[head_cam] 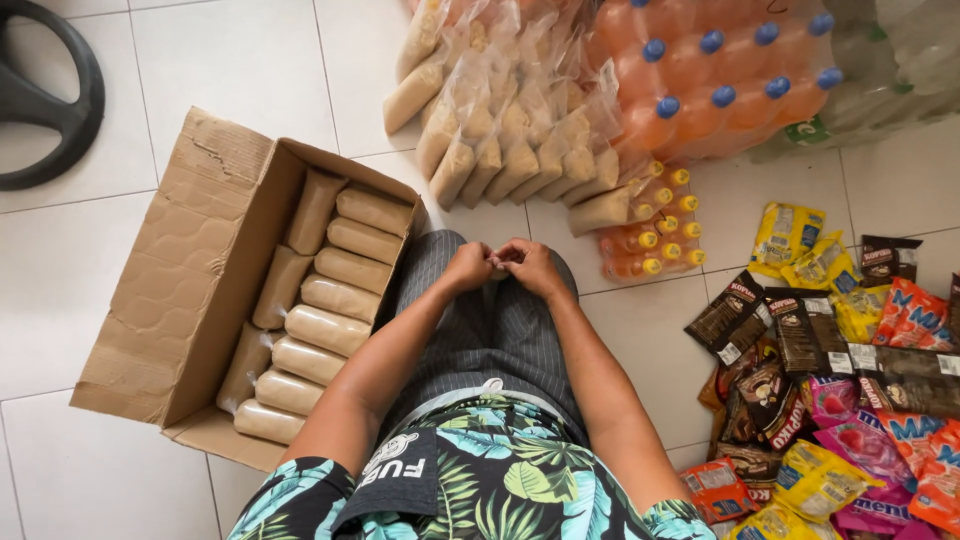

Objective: Tying filled plastic bags and organizing them into a cardboard box.

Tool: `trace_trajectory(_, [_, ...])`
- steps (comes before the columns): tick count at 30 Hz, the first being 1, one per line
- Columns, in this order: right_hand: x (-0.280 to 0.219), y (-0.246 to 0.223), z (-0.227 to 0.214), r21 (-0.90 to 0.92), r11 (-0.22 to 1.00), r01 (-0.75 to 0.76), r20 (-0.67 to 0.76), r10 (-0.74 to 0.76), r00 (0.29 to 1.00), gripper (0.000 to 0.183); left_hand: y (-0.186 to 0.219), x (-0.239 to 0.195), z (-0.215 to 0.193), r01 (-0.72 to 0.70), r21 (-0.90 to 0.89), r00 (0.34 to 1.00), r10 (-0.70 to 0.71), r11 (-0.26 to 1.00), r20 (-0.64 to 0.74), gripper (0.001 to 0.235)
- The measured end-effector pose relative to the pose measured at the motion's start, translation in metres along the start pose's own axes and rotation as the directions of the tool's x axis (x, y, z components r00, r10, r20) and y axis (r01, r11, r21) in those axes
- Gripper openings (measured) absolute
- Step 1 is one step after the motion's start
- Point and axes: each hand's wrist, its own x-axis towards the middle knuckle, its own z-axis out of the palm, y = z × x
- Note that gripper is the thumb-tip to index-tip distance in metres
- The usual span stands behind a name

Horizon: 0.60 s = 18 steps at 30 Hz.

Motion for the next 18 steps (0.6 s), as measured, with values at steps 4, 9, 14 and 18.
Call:
trace_trajectory(4, [-0.006, -0.005, 0.006, -0.044, 0.998, 0.035, -0.028, -0.036, 0.999, 0.014, -0.014, 0.007, 0.006, -0.021, -0.080, 1.000, 0.020, 0.997, -0.013, 0.024])
trace_trajectory(9, [-0.007, 0.002, 0.015, -0.023, 0.993, 0.118, -0.103, -0.119, 0.988, 0.011, -0.044, 0.027, 0.019, 0.000, -0.173, 1.000, -0.001, 0.985, -0.006, 0.024])
trace_trajectory(14, [-0.011, -0.017, 0.020, -0.117, 0.988, 0.105, -0.164, -0.124, 0.979, 0.011, -0.050, 0.025, 0.017, 0.063, -0.349, 0.997, -0.043, 0.935, 0.066, 0.026])
trace_trajectory(18, [-0.013, -0.021, 0.024, -0.196, 0.961, 0.195, -0.190, -0.232, 0.954, 0.018, -0.041, 0.012, 0.017, 0.026, -0.440, 1.000, -0.023, 0.898, 0.013, 0.026])
